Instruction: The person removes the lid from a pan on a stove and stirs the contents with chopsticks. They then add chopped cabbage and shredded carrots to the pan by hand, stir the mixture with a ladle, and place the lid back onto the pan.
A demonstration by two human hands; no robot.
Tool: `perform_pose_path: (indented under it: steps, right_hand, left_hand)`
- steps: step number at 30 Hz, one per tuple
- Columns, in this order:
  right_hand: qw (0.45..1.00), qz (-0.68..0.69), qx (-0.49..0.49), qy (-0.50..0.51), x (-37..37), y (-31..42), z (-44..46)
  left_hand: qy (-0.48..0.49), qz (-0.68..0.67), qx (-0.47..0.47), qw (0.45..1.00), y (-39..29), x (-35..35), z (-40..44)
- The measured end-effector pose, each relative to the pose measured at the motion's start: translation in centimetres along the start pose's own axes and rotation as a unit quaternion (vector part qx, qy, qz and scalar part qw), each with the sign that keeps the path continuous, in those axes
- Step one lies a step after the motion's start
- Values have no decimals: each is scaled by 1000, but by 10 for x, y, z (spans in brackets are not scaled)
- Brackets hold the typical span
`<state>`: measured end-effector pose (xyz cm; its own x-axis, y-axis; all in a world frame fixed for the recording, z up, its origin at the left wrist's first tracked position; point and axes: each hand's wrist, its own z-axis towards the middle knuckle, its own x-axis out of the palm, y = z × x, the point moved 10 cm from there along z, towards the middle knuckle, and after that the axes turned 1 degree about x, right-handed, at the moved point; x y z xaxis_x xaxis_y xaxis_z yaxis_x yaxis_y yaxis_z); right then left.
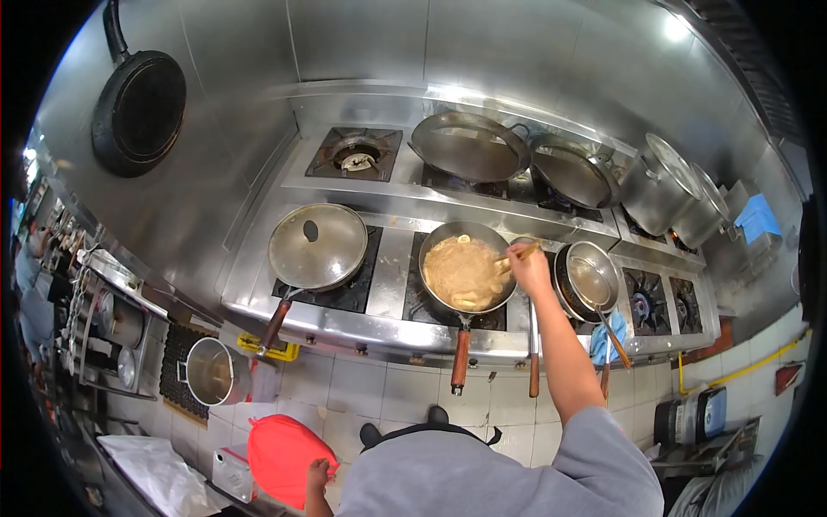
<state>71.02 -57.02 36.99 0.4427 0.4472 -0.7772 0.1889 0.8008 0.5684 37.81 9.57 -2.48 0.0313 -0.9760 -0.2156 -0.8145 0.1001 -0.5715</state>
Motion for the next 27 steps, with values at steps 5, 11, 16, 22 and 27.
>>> perform_pose_path:
  steps: [5, 11, 16, 22, 27]
  right_hand:
    - [969, 168, 22, 179, 37, 27, -21]
    - [986, 69, 60, 140, 12, 0, 13]
    - [984, 115, 49, 129, 58, -22, 2]
    - [979, 136, 80, 133, 66, -50, -8]
    - [994, 83, -66, 31, 20, 14, -14]
  left_hand:
    - [-15, 1, -30, 999, 8, -8, -15]
    - [-16, -40, -56, 998, 37, -14, -1]
    - [1, -59, -28, 998, 31, -6, 2]
    - [-5, -49, -7, 999, 24, -1, 2]
    - [-9, 13, -1, 1000, 19, -2, -20]
